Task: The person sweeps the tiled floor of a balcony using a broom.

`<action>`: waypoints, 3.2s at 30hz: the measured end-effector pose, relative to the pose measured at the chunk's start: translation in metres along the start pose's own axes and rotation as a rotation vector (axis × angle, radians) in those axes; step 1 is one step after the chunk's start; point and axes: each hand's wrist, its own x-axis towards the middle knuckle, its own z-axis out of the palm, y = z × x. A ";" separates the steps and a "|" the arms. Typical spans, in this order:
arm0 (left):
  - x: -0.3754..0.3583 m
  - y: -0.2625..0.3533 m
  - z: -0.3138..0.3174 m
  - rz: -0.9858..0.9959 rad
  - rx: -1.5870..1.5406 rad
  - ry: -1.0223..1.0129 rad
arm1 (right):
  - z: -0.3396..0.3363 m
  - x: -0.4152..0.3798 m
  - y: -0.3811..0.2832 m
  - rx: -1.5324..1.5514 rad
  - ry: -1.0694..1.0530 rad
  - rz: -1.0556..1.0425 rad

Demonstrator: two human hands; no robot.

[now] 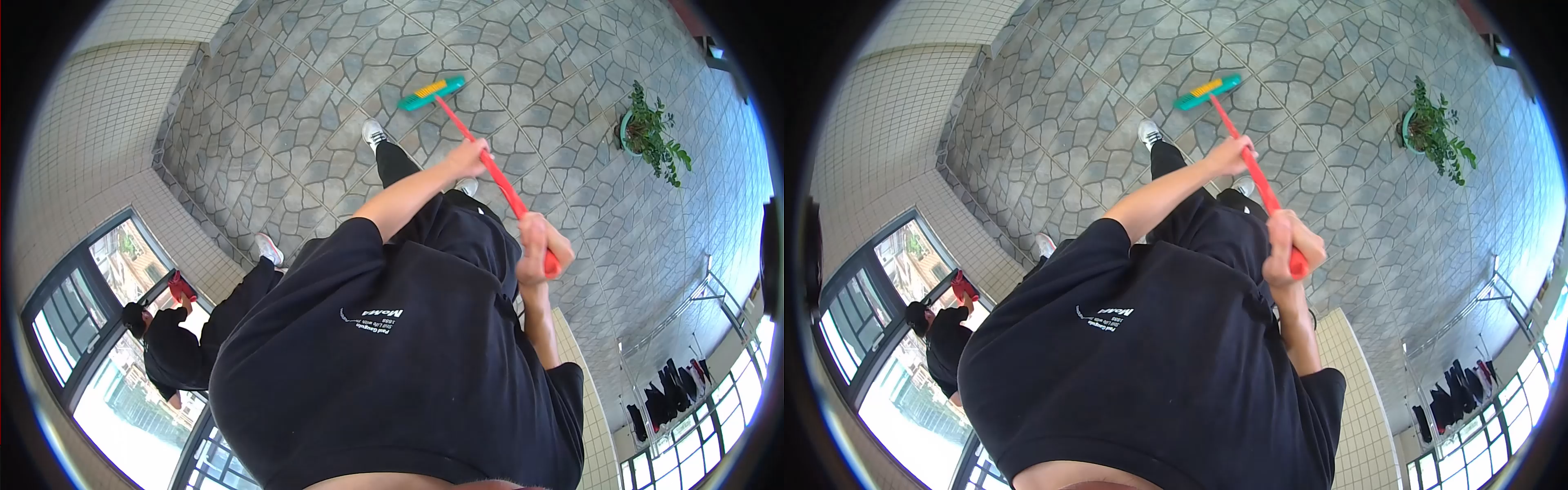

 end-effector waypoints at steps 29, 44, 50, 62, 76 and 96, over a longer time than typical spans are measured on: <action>-0.093 -0.058 -0.021 -0.155 -0.196 0.094 | 0.012 -0.045 0.014 0.229 -0.415 -0.059; -0.096 0.112 0.108 -0.301 -0.618 -0.143 | -0.127 -0.079 -0.042 0.246 -0.104 -0.180; -0.094 0.119 0.068 -0.420 -0.341 -0.194 | -0.129 -0.098 -0.037 0.291 -0.011 -0.106; -0.049 -0.046 0.020 -0.838 -0.770 -0.465 | -0.101 -0.115 0.005 0.311 0.149 -0.038; -0.060 0.025 0.182 -0.785 -0.659 -0.505 | -0.221 -0.181 0.062 0.284 0.209 -0.039; -0.140 0.296 0.474 0.168 -0.029 -0.815 | -0.462 -0.284 -0.044 -0.109 0.614 -0.091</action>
